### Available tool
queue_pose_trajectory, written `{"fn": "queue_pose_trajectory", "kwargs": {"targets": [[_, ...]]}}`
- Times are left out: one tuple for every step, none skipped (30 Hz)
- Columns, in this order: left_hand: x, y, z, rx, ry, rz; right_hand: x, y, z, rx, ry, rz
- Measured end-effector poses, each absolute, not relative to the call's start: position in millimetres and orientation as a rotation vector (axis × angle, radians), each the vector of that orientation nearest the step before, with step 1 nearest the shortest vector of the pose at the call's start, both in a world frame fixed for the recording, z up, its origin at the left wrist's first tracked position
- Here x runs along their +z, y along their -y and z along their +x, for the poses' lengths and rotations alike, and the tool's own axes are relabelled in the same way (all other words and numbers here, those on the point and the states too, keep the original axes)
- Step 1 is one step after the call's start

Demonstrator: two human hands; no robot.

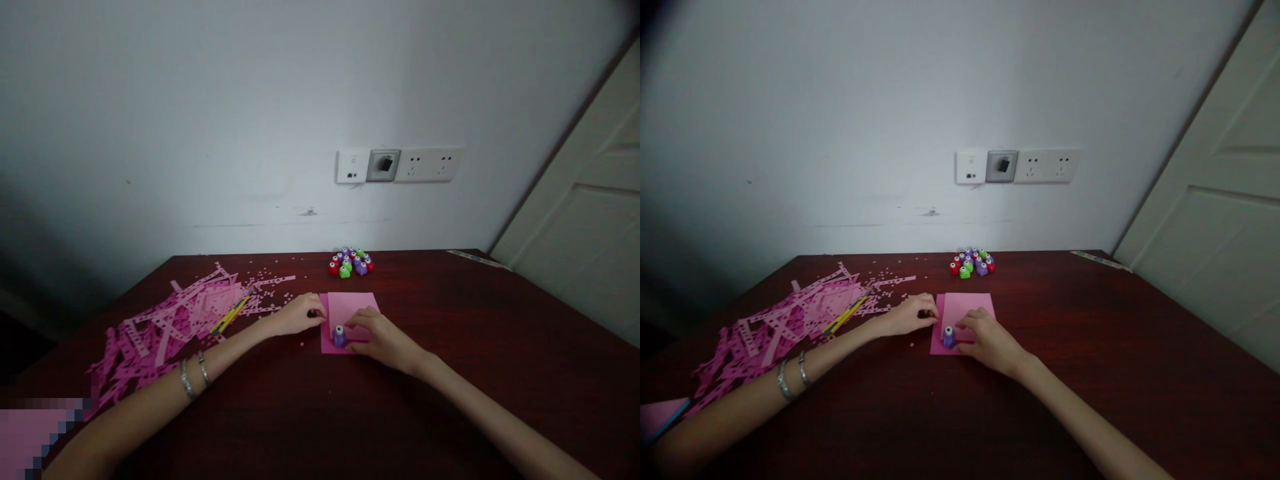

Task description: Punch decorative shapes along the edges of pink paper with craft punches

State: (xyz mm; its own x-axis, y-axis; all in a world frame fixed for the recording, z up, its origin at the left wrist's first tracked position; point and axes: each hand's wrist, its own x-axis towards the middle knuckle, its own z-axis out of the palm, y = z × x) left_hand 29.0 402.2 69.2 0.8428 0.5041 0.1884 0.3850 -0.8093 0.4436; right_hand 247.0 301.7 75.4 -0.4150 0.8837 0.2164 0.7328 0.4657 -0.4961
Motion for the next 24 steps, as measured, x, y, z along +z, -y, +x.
{"fn": "queue_pose_trajectory", "kwargs": {"targets": [[69,-398,27,0.405,-0.655,2.624,74,-304,248,0.479,2.269,-1.334],[68,-395,25,0.399,-0.657,2.623,72,-306,248,0.5,2.263,-1.323],[68,-391,24,0.405,-0.67,2.628,69,-307,249,0.514,2.253,-1.316],[67,-387,22,0.418,-0.694,2.636,67,-309,250,0.523,2.242,-1.311],[67,-384,21,0.434,-0.72,2.647,64,-310,250,0.529,2.229,-1.308],[66,-381,19,0.449,-0.744,2.657,61,-311,251,0.532,2.216,-1.308],[66,-378,18,0.458,-0.76,2.665,59,-311,251,0.534,2.204,-1.311],[65,-376,17,0.463,-0.769,2.668,57,-312,252,0.538,2.196,-1.314],[64,-375,16,0.469,-0.771,2.663,56,-312,252,0.543,2.192,-1.315],[63,-375,15,0.481,-0.769,2.652,56,-311,252,0.547,2.191,-1.314],[62,-375,14,0.496,-0.764,2.634,56,-311,252,0.551,2.191,-1.311],[61,-375,13,0.508,-0.757,2.613,56,-310,253,0.552,2.193,-1.303],[60,-376,12,0.517,-0.746,2.591,56,-310,253,0.547,2.195,-1.294],[59,-377,12,0.524,-0.732,2.569,56,-309,253,0.538,2.196,-1.283],[58,-377,11,0.529,-0.718,2.548,56,-309,253,0.525,2.198,-1.271],[58,-378,11,0.537,-0.704,2.527,56,-308,253,0.512,2.2,-1.259],[57,-379,11,0.547,-0.695,2.505,55,-308,253,0.5,2.203,-1.248],[56,-379,12,0.559,-0.691,2.482,55,-308,253,0.49,2.205,-1.24],[56,-379,12,0.572,-0.693,2.46,54,-308,253,0.482,2.207,-1.235],[55,-380,13,0.584,-0.7,2.441,53,-308,253,0.473,2.207,-1.232],[55,-380,14,0.593,-0.706,2.427,53,-308,253,0.463,2.208,-1.23],[54,-380,15,0.597,-0.707,2.418,52,-308,253,0.453,2.209,-1.229],[54,-381,15,0.601,-0.705,2.414,52,-308,253,0.445,2.212,-1.227],[54,-381,16,0.605,-0.701,2.415,52,-308,254,0.439,2.216,-1.226]]}}
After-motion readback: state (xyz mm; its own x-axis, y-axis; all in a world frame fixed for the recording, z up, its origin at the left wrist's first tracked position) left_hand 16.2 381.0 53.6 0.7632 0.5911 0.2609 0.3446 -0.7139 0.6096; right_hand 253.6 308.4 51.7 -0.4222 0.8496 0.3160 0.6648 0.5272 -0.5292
